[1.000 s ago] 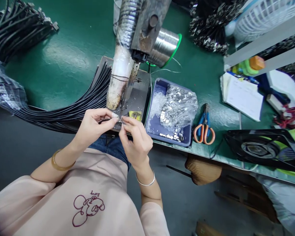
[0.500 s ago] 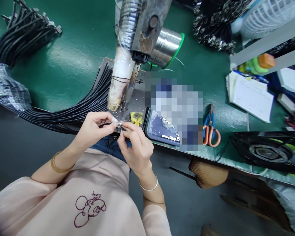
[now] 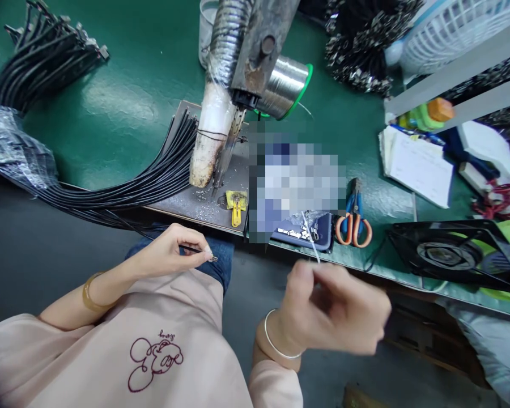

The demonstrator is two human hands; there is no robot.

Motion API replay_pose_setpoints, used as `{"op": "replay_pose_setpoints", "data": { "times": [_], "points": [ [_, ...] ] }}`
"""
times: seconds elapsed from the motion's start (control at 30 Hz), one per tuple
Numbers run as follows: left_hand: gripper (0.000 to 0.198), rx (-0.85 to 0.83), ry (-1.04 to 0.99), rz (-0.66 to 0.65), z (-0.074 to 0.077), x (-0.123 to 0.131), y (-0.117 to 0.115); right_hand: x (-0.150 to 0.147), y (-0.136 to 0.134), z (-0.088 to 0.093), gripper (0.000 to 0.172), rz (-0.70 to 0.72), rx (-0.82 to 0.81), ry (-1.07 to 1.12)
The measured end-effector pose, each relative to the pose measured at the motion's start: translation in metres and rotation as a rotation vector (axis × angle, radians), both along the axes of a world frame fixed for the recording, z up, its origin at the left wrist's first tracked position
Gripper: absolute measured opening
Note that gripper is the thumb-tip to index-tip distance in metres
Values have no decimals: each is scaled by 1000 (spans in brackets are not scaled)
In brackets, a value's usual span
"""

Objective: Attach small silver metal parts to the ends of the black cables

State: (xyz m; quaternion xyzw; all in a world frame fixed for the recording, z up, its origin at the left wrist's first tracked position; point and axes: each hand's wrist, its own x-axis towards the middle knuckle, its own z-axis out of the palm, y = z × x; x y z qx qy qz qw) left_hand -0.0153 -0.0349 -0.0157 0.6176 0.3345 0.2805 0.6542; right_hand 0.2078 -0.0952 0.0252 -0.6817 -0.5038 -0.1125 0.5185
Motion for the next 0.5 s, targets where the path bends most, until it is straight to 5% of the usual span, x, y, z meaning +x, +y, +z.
{"op": "replay_pose_setpoints", "data": {
  "times": [0.03, 0.13, 0.2, 0.3, 0.37, 0.5],
  "points": [
    [15, -39, -2, 38, -4, 0, -3, 6, 7, 2, 14, -72, -5, -115],
    [17, -27, -5, 229, -12, -3, -5, 32, 34, -1, 16, 59, -313, -275],
    [19, 158, 16, 371, -13, -7, 2, 50, 53, -7, 25, 58, -453, -289],
    [18, 646, 199, 531, -9, -11, 26, 66, 74, -15, 36, 86, -610, -241],
    [18, 882, 477, 524, -6, -11, 45, 67, 80, -15, 36, 91, -661, -207],
    [24, 1020, 823, 360, -4, -8, 68, 65, 81, -9, 37, 109, -695, -206]
  ]
}}
